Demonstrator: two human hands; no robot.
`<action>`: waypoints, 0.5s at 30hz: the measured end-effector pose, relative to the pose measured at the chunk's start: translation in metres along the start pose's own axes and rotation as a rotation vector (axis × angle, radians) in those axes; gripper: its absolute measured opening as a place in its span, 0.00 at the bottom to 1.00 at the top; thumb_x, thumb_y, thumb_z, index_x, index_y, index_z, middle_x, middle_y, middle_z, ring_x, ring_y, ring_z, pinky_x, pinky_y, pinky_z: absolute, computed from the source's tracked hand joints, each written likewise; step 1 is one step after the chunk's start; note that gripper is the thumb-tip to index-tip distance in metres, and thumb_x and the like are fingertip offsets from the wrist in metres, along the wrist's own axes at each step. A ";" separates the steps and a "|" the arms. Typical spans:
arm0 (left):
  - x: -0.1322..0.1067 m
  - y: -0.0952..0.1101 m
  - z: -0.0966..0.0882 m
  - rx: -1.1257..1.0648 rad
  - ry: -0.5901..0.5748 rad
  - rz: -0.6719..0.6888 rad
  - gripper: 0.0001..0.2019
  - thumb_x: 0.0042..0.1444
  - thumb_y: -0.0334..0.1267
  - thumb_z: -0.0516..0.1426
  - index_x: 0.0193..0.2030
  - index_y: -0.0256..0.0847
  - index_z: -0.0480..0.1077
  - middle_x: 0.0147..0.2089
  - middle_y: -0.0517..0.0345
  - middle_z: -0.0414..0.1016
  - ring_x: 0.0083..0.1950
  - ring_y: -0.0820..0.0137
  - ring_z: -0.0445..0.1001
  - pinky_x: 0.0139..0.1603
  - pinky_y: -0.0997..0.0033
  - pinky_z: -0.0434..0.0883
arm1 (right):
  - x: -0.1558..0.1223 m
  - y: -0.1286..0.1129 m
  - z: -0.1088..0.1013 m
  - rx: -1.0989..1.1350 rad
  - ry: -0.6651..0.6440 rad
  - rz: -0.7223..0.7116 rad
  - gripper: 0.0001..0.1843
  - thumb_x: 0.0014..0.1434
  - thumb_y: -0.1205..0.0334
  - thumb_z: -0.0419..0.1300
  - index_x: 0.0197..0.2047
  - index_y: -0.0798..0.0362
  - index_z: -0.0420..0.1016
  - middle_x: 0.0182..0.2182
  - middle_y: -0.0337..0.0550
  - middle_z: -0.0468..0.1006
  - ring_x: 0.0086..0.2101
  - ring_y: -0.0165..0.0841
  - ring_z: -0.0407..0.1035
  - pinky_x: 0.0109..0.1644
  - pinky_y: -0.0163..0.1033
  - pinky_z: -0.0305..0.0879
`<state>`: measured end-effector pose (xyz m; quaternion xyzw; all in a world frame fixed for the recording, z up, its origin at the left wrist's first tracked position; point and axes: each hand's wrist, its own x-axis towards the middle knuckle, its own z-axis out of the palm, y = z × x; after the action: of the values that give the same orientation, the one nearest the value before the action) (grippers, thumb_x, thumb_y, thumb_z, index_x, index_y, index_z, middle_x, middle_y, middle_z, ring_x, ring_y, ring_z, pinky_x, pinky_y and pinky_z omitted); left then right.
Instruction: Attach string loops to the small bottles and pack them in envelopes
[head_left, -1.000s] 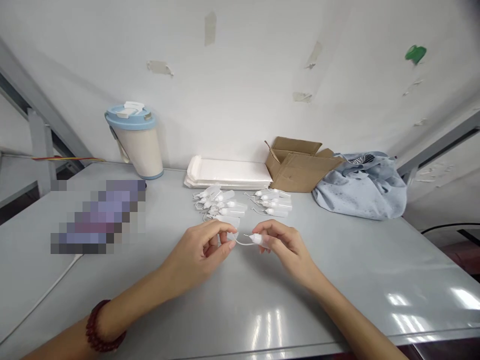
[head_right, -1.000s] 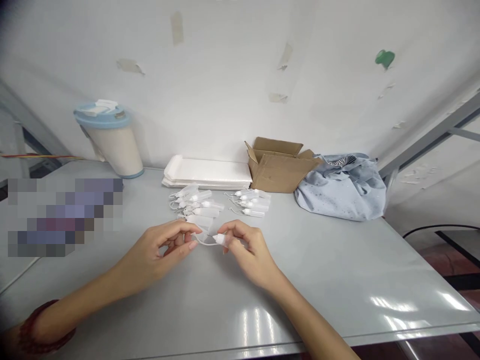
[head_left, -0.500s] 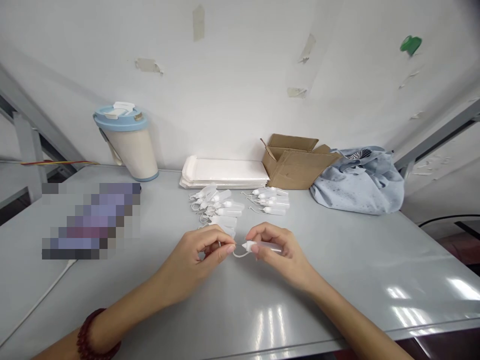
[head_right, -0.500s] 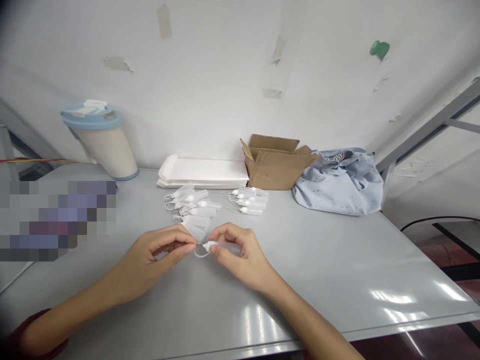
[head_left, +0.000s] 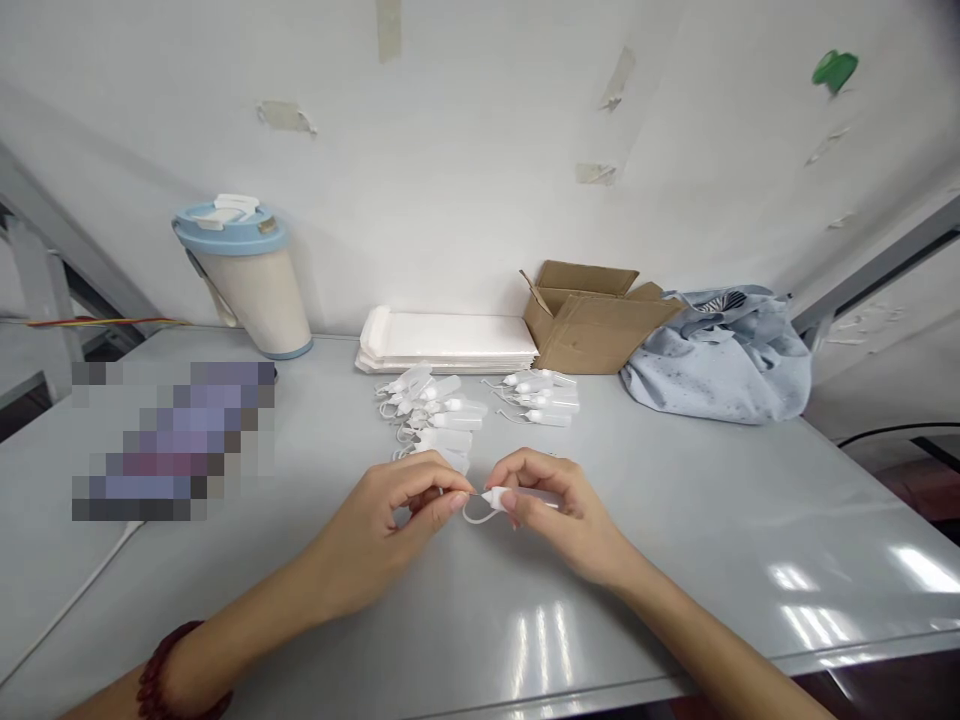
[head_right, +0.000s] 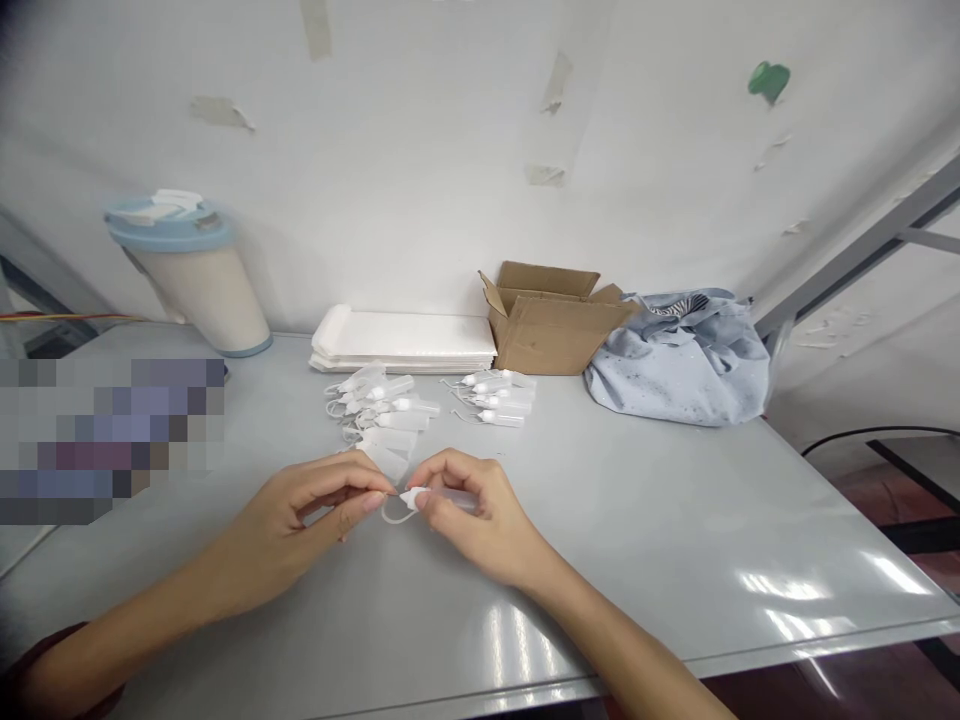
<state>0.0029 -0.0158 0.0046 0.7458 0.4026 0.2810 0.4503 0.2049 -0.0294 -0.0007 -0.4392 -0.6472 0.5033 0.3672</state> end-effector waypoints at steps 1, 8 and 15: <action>0.000 0.000 0.000 0.002 -0.004 -0.002 0.10 0.60 0.40 0.52 0.36 0.43 0.74 0.32 0.61 0.71 0.30 0.74 0.66 0.29 0.75 0.63 | 0.000 0.000 0.000 0.003 -0.005 -0.001 0.06 0.57 0.61 0.56 0.33 0.53 0.72 0.20 0.33 0.65 0.24 0.26 0.59 0.30 0.33 0.57; -0.002 -0.002 0.003 0.090 -0.001 0.042 0.11 0.61 0.38 0.50 0.35 0.42 0.73 0.33 0.60 0.72 0.33 0.72 0.68 0.30 0.75 0.64 | 0.000 0.000 0.000 -0.011 -0.024 -0.003 0.04 0.55 0.64 0.55 0.32 0.54 0.70 0.18 0.30 0.62 0.22 0.25 0.57 0.30 0.33 0.56; -0.004 -0.007 0.011 0.196 -0.039 0.112 0.11 0.62 0.36 0.48 0.34 0.40 0.71 0.30 0.59 0.71 0.30 0.73 0.67 0.32 0.73 0.63 | 0.000 0.008 0.005 -0.051 -0.052 -0.044 0.02 0.53 0.66 0.54 0.31 0.53 0.67 0.17 0.30 0.60 0.21 0.25 0.55 0.29 0.33 0.53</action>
<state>0.0074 -0.0219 -0.0072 0.8128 0.3770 0.2504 0.3667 0.2020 -0.0301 -0.0092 -0.4207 -0.6789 0.4896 0.3498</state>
